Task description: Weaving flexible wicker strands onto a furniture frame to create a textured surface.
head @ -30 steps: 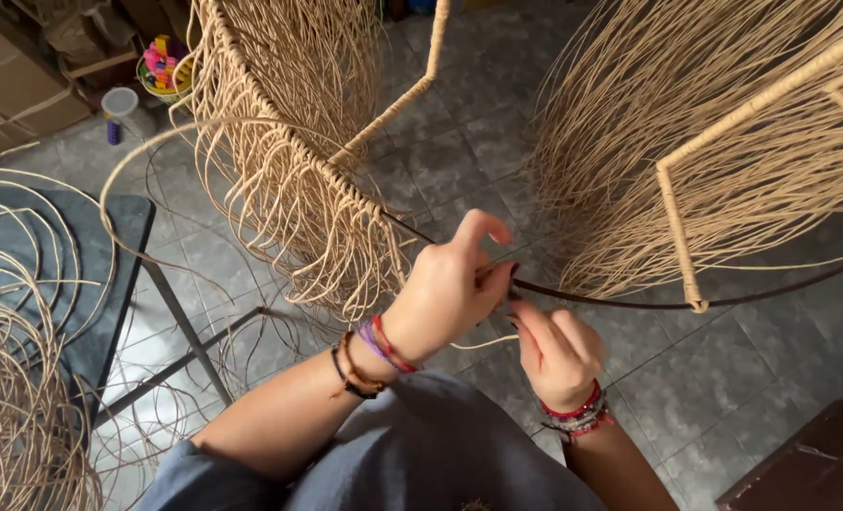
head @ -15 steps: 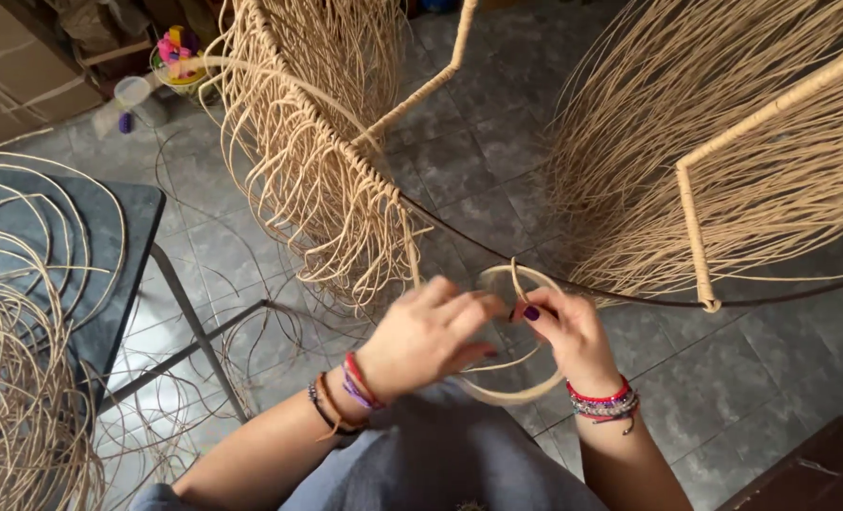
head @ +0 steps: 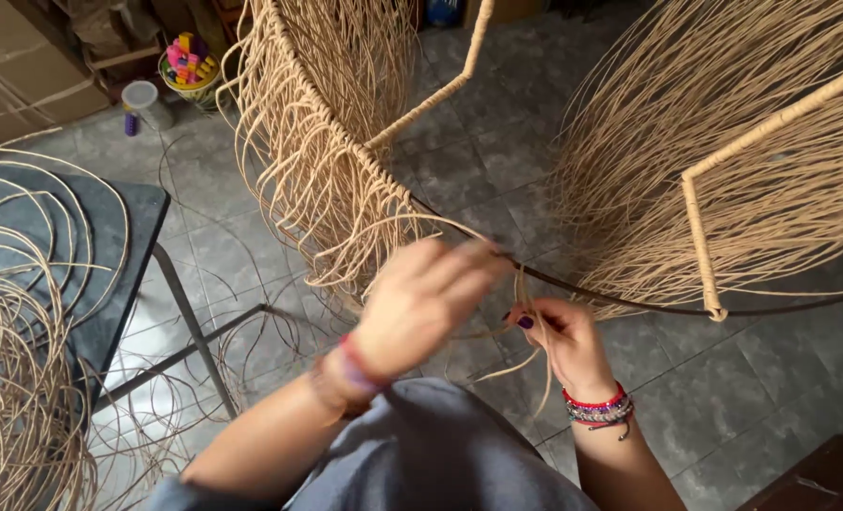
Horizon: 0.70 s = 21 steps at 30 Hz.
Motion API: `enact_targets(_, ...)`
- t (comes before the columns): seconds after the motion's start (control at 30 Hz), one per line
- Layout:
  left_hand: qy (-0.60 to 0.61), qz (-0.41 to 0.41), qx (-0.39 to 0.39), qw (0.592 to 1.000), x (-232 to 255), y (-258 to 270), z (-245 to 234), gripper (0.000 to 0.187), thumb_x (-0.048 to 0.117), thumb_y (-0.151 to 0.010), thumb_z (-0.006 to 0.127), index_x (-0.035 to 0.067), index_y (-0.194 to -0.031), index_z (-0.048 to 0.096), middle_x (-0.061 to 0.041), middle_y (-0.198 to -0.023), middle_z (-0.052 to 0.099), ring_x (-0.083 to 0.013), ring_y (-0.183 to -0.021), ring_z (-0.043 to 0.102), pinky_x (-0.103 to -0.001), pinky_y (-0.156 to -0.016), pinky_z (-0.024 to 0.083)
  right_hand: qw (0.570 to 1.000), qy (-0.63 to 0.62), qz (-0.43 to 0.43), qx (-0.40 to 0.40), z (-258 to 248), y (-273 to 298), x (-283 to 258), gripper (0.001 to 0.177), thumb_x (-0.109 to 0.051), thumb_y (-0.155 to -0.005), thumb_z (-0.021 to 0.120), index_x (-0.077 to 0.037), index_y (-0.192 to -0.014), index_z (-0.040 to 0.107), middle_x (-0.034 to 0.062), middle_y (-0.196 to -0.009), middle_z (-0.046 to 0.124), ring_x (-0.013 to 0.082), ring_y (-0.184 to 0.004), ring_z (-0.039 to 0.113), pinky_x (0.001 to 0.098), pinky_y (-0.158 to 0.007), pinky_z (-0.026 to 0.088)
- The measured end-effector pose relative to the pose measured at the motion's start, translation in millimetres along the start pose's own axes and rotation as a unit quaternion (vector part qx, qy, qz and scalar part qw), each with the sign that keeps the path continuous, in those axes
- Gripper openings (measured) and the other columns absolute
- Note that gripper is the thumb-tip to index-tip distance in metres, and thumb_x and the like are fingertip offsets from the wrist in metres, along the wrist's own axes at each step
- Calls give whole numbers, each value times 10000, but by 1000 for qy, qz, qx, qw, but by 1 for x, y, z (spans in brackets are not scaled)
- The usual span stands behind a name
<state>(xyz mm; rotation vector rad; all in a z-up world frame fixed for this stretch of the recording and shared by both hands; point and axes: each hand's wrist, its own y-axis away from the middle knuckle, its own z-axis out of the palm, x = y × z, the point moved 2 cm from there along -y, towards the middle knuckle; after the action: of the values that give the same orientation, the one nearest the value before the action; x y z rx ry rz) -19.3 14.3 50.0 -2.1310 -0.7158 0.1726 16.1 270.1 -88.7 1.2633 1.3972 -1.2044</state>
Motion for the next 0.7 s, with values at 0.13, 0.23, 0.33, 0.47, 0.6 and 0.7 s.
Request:
enact_targets(0.13, 38, 0, 44, 998, -17, 9, 30, 105, 169, -1026, 638, 156, -1076, 730, -33, -1005, 704, -240, -851, 597, -342, -773, 486, 1000, -9, 1, 22, 6, 0, -12, 100, -55, -881, 736, 24, -890, 797, 49, -603, 654, 25, -550, 483, 164, -476, 408)
enact_targets(0.23, -70, -74, 43, 994, -58, 46, 5, 63, 164, -996, 662, 177, -1031, 713, -25, -962, 661, -253, -855, 583, -367, -766, 451, 998, -47, 23, 43, 15, 2, -25, 63, -65, -886, 753, -28, -893, 803, -5, -625, 660, -18, -560, 465, 136, -513, 389)
enact_targets(0.33, -231, -183, 32, 955, -74, 39, -24, 55, 155, -953, 697, 209, -962, 688, -13, -896, 595, -273, -861, 563, -405, -755, 398, 998, -46, 18, 35, 20, -1, -26, 62, -5, -860, 752, 0, -899, 801, 108, -644, 711, 49, -527, 475, 194, -494, 424)
enact_targets(0.47, -268, -232, 23, 935, -15, -11, -35, 169, -8, -1061, 529, 15, -1111, 688, -122, -975, 589, -262, -927, 535, -359, -905, 388, 1000, -19, -3, 6, 27, -2, -28, 101, 9, -843, 734, 14, -900, 817, 29, -541, 587, 50, -538, 438, 191, -492, 405)
enact_targets(0.6, -263, -237, 44, 934, -22, -2, -14, 164, 77, -993, 668, 147, -1125, 736, -58, -1048, 642, -280, -1080, 530, -420, -962, 328, 998, 9, -53, -15, 25, -8, -31, 102, -8, -852, 739, 4, -902, 827, 78, -595, 626, 81, -623, 552, 244, -512, 500)
enact_targets(0.7, -259, -239, 60, 934, -72, 40, -35, 221, 139, -942, 774, 246, -1135, 772, -11, -1104, 682, -294, -1195, 526, -464, -1005, 282, 997, -46, -48, -25, 31, -10, -37, 114, -30, -819, 796, 1, -926, 822, 184, -758, 784, 166, -679, 686, 306, -621, 556)
